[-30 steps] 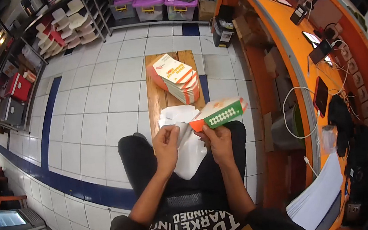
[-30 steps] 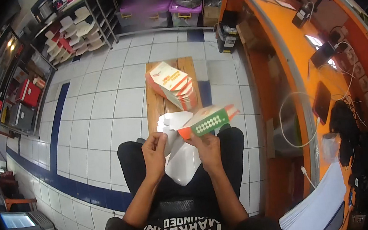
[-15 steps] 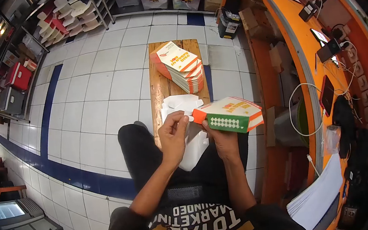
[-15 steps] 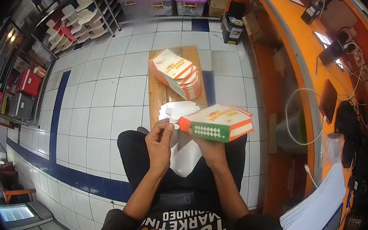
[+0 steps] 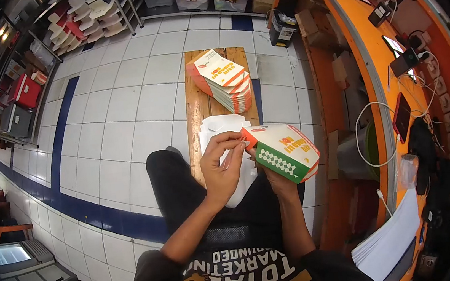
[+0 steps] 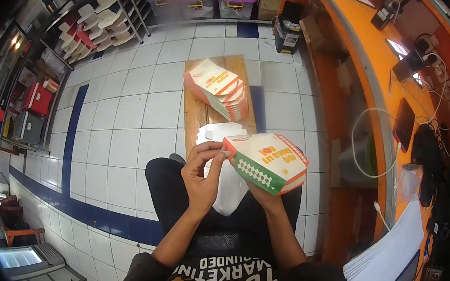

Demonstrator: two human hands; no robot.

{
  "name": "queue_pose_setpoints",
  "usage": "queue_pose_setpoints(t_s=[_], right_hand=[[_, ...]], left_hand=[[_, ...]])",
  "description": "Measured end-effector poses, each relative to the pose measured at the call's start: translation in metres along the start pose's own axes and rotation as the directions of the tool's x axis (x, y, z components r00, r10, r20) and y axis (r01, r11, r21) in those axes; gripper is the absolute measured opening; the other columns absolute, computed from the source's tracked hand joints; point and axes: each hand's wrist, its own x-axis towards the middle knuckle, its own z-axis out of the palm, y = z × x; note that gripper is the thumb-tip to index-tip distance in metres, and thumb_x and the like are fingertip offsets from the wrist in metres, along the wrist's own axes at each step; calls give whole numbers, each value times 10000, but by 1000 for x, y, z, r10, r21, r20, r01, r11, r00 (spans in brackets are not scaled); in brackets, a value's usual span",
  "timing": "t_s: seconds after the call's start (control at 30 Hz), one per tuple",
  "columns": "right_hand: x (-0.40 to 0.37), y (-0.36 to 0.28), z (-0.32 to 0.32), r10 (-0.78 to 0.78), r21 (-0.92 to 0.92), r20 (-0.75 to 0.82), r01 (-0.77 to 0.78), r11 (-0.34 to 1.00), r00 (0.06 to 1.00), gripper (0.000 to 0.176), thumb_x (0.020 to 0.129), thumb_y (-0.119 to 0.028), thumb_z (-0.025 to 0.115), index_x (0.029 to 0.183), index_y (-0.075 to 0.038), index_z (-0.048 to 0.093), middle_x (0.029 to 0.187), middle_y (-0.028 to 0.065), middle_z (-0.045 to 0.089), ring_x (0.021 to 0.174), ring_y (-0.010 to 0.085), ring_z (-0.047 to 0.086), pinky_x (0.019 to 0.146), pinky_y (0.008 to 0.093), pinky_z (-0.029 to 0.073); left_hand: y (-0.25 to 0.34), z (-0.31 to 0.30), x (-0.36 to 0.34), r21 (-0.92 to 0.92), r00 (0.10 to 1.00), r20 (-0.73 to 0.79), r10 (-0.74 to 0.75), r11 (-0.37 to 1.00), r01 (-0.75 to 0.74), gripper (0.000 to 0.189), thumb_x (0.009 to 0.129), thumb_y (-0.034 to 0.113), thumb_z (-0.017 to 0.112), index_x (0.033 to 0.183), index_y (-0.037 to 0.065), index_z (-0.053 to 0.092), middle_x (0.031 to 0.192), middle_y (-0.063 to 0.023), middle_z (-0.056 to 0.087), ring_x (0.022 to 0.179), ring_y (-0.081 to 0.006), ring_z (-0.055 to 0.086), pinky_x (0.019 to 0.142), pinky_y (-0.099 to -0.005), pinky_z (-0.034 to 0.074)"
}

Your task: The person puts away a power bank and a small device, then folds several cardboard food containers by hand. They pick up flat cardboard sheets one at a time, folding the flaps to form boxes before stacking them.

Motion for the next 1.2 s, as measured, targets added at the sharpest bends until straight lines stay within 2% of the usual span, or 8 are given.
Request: queue_pose_setpoints(t_s=[0.17, 0.27, 0.33, 0.47, 0.53, 0.77, 1.07, 1.2], right_hand=[[-4, 4, 2, -32, 16, 26, 31, 999, 999, 308, 876, -115, 793, 1142, -22, 666, 988, 28, 688, 860, 114, 668, 737, 246, 555], [-10, 22, 1, 207, 615, 4, -166, 770, 978, 272, 916, -108, 746, 1162, -26, 667, 1020, 26, 692, 893, 105, 660, 762, 248, 546], [-7, 15, -2, -144, -221, 66, 156, 963, 987, 296, 941, -110, 711, 1218, -28, 648, 1063, 46, 692, 946, 133, 656, 801, 272, 539], [-24, 37, -7, -462, -484, 162, 478, 733, 872, 430, 926, -62, 674, 1332, -7, 542, 1303, 107, 590, 1185, 221, 575, 992, 346, 484], [-52, 78, -3, -34, 358, -122, 76, 931, 992, 391, 900, -69, 701, 1264, -2, 573, 1216, 99, 630, 1126, 197, 604, 969, 342, 508], [-32, 65, 0, 65, 339, -73, -36, 940, 995, 391, 902, -63, 704, 1266, -8, 570, 1209, 100, 632, 1123, 200, 609, 966, 344, 516], [-25, 50, 14, 202, 286, 25, -201, 937, 979, 392, 906, -55, 707, 1269, -17, 565, 1198, 101, 636, 1119, 204, 617, 962, 349, 528], [-40, 53, -5, 118, 260, 50, -127, 957, 992, 393, 908, -51, 709, 1271, -20, 563, 1194, 102, 638, 1118, 205, 620, 960, 351, 533]], left_hand=[[5, 2, 0, 97, 999, 28, 44, 994, -47, 99, 895, -17, 691, 981, -13, 739, 1076, -130, 682, 1025, -189, 646, 909, -302, 493], [2, -2, -3, 218, 987, 131, 98, 968, -125, 248, 875, -40, 665, 1118, -18, 710, 1224, -189, 638, 1059, -267, 664, 908, -339, 530], [7, 1, -2, 376, 950, 217, 222, 879, -292, 323, 861, -44, 662, 1182, -18, 680, 1271, -207, 616, 1075, -301, 663, 909, -356, 540], [-9, 4, -5, 600, 898, 263, 354, 668, -439, 507, 814, -51, 662, 1316, -29, 592, 1368, -246, 555, 1101, -372, 658, 879, -381, 573], [-13, -5, -1, 601, 907, 210, 365, 683, -415, 377, 784, -34, 683, 1156, -40, 624, 1273, -222, 588, 1030, -353, 681, 773, -355, 589], [-1, -24, 6, 499, 922, 189, 339, 775, -387, 236, 780, -1, 754, 935, -9, 577, 951, -155, 603, 776, -277, 685, 637, -324, 565], [-25, -23, -9, 441, 990, 95, 107, 887, -138, 294, 815, -34, 700, 1090, -11, 597, 950, -177, 640, 790, -294, 702, 694, -351, 583], [-44, -21, -14, 444, 958, 205, 198, 854, -272, 250, 805, -71, 673, 1043, -8, 628, 991, -172, 663, 832, -330, 680, 708, -367, 555]])
